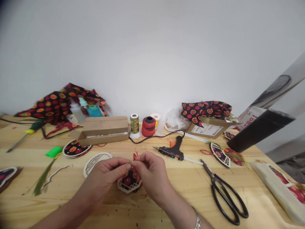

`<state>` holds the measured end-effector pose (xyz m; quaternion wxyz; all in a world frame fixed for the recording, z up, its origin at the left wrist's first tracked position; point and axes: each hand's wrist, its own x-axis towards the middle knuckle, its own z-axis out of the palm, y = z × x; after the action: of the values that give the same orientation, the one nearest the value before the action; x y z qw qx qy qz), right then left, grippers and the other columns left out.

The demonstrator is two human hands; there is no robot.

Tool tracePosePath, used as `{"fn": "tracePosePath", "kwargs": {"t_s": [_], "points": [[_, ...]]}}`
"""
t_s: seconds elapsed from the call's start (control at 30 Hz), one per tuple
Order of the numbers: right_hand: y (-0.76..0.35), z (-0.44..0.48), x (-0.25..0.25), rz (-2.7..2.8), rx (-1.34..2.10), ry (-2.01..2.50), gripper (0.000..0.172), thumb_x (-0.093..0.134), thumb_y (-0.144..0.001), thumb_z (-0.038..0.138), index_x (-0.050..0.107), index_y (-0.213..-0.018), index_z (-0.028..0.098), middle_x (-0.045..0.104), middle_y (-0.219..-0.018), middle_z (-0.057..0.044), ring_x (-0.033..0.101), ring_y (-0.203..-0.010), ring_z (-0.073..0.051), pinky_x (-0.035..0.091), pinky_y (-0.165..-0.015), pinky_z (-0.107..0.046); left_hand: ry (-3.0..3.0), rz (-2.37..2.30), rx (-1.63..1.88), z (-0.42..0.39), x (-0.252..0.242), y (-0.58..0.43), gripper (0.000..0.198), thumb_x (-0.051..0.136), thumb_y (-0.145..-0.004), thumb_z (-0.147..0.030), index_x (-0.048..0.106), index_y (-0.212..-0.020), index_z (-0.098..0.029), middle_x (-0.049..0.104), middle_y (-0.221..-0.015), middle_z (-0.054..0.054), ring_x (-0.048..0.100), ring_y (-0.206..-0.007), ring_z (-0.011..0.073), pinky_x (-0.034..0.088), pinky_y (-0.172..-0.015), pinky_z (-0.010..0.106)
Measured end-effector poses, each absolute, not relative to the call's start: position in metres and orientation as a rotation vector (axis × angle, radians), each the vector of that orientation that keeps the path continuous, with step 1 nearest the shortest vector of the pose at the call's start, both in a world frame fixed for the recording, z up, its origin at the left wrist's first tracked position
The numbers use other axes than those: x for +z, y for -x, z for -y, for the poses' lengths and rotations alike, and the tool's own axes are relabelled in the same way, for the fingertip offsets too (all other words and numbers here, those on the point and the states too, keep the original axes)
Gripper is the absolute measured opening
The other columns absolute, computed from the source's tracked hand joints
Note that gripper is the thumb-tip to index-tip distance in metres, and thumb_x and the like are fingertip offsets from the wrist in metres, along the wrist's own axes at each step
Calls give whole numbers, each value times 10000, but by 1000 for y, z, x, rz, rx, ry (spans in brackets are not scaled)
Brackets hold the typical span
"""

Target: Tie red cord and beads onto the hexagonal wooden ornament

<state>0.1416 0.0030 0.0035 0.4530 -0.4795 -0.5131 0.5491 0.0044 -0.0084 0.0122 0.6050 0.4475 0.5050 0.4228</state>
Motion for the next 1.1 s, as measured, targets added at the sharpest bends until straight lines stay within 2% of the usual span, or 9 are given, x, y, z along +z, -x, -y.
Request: {"fn": "tracePosePath", "kwargs": {"t_s": [0.23, 0.67, 0.9, 1.1], "points": [[-141, -2, 2, 1263, 1369, 1204, 177, 633, -674, 300, 560, -618, 149, 521, -487, 32, 440, -418, -74, 359, -403, -192, -951, -1180, 971, 9, 15, -7, 94, 625, -675, -221, 680, -630, -159, 634, -514, -23, 515, -480, 97, 386, -475, 184], [-145, -5, 1, 1267, 1375, 1184, 180, 636, -681, 301, 554, -625, 150, 516, -467, 43, 435, -391, -67, 356, -386, -186, -943, -1116, 982, 9, 9, -8, 137, 622, -696, -255, 704, -730, -150, 591, -503, -33, 414, -438, 68, 307, -435, 173], [-145, -5, 1, 1253, 1400, 1184, 183, 643, -678, 309, 556, -627, 156, 527, -471, 44, 450, -390, -71, 363, -385, -187, -909, -1062, 976, 8, 5, -7, 201, 631, -700, -281, 708, -840, -159, 633, -564, -9, 436, -470, 73, 324, -460, 180], [-146, -6, 3, 1233, 1432, 1155, 169, 652, -674, 284, 561, -639, 146, 540, -472, 42, 452, -385, -60, 365, -379, -173, -920, -1038, 980, 7, 4, -5, 179, 647, -685, -254, 720, -817, -158, 662, -612, 10, 478, -506, 89, 355, -487, 194]]}}
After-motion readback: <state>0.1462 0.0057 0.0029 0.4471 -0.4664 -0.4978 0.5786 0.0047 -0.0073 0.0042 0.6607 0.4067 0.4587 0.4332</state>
